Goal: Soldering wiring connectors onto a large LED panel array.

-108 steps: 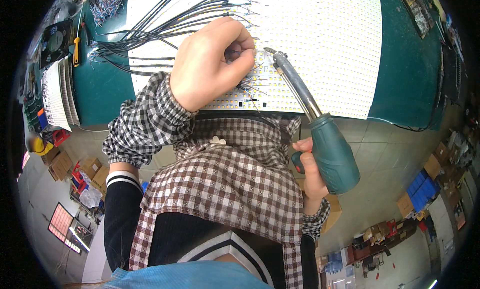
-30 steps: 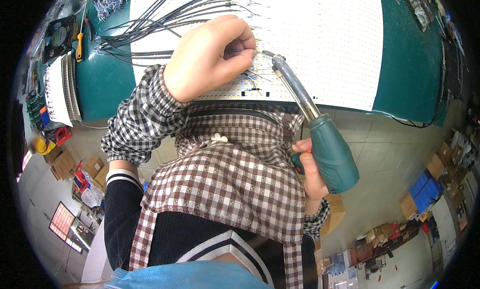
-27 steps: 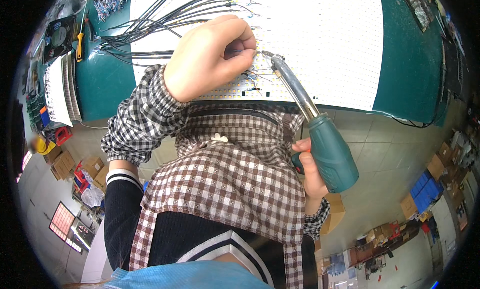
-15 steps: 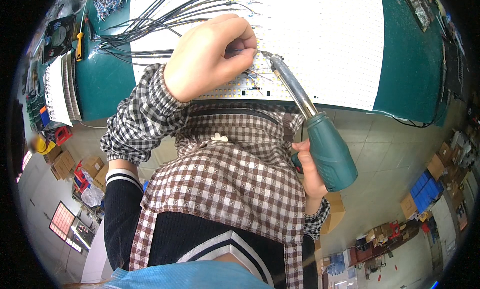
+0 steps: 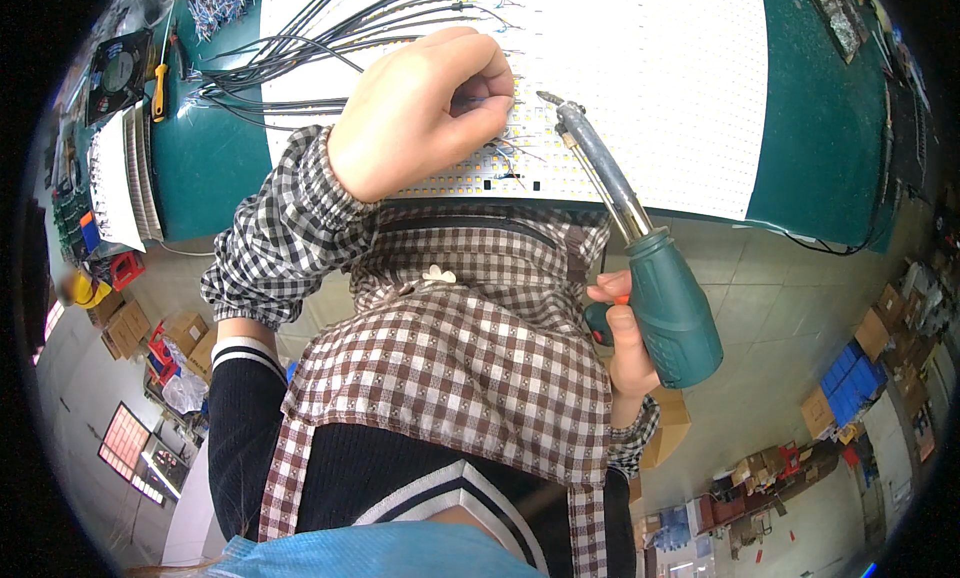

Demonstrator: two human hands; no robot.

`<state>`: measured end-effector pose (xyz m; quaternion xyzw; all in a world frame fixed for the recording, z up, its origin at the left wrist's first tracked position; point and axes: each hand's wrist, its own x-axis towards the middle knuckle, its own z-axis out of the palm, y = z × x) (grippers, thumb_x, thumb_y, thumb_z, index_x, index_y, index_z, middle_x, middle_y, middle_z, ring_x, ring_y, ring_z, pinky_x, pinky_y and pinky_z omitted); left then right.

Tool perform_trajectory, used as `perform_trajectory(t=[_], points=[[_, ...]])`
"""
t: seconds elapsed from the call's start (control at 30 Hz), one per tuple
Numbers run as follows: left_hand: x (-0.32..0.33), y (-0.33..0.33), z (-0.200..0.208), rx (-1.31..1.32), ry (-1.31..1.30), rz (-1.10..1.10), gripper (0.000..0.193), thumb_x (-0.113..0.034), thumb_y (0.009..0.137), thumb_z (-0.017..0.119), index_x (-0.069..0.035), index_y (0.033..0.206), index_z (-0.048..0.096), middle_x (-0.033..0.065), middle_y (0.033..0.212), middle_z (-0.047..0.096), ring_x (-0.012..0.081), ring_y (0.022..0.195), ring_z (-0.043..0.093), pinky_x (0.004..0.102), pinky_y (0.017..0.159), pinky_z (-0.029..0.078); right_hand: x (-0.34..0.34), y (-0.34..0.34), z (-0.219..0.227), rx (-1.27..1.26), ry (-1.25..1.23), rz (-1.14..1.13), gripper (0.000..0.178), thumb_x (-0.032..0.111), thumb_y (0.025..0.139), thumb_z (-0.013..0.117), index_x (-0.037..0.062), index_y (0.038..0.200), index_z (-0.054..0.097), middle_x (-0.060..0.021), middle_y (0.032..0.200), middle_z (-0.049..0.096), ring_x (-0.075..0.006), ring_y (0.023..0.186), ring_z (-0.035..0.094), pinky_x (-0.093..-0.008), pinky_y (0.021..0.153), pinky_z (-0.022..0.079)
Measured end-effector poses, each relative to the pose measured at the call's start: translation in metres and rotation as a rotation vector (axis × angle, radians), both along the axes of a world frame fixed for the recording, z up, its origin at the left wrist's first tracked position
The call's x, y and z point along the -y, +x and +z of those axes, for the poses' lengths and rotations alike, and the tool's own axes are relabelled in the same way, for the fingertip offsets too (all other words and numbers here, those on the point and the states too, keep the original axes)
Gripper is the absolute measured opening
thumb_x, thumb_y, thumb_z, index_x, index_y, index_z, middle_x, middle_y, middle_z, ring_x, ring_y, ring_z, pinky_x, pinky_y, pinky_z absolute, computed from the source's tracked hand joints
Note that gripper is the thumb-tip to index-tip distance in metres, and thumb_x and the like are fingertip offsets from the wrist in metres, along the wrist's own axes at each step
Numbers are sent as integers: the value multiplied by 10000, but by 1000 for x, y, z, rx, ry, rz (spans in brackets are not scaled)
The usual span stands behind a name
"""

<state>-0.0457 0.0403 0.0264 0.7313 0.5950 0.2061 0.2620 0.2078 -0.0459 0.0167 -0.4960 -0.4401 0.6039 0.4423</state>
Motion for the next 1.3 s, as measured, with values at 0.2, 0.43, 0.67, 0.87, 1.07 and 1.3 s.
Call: perform_trajectory(t=[0.2, 0.43, 0.67, 0.87, 1.07, 1.3], points=[[8, 2, 5, -24, 65, 37, 112, -97, 734, 633, -35, 785, 555, 89, 768, 534, 224, 698, 568, 310, 620, 459, -1, 0, 1, 8, 5, -15, 311, 143, 830, 617, -112, 985, 532, -195, 873, 587, -244, 729, 611, -348, 659, 549], [36, -10, 17, -83, 231, -45, 186, -65, 705, 700, -38, 811, 549, 90, 847, 513, 262, 761, 532, 341, 647, 443, -4, 3, -1, 30, 39, -83, 339, 185, 838, 604, -116, 977, 531, -200, 854, 582, -254, 706, 609, -345, 616, 555], [54, 2, 15, -240, 335, -103, 194, -32, 662, 691, -32, 783, 540, 97, 877, 537, 260, 770, 544, 339, 662, 460, -8, 2, -4, -15, 141, -112, 343, 175, 852, 581, -111, 1028, 512, -188, 851, 576, -256, 716, 606, -339, 588, 565], [32, -4, 20, -146, 378, -52, 192, -64, 716, 680, -36, 844, 539, 81, 789, 557, 256, 717, 567, 333, 629, 461, -4, 3, -11, -34, 112, -147, 343, 173, 855, 577, -105, 1043, 507, -183, 856, 576, -253, 718, 607, -332, 590, 563], [14, -6, 12, -168, 187, -68, 124, -110, 761, 638, -63, 827, 544, 68, 738, 565, 245, 671, 577, 328, 587, 453, -7, 0, -8, -64, 154, -147, 344, 185, 853, 586, -100, 1031, 515, -181, 865, 578, -251, 712, 607, -330, 586, 561], [10, -4, 0, -4, 79, 9, 90, -71, 756, 620, -23, 805, 564, 79, 747, 549, 196, 669, 588, 289, 600, 480, -5, 2, -10, -44, 120, -156, 360, 196, 851, 593, -98, 1045, 518, -181, 889, 578, -274, 760, 616, -334, 572, 565]])
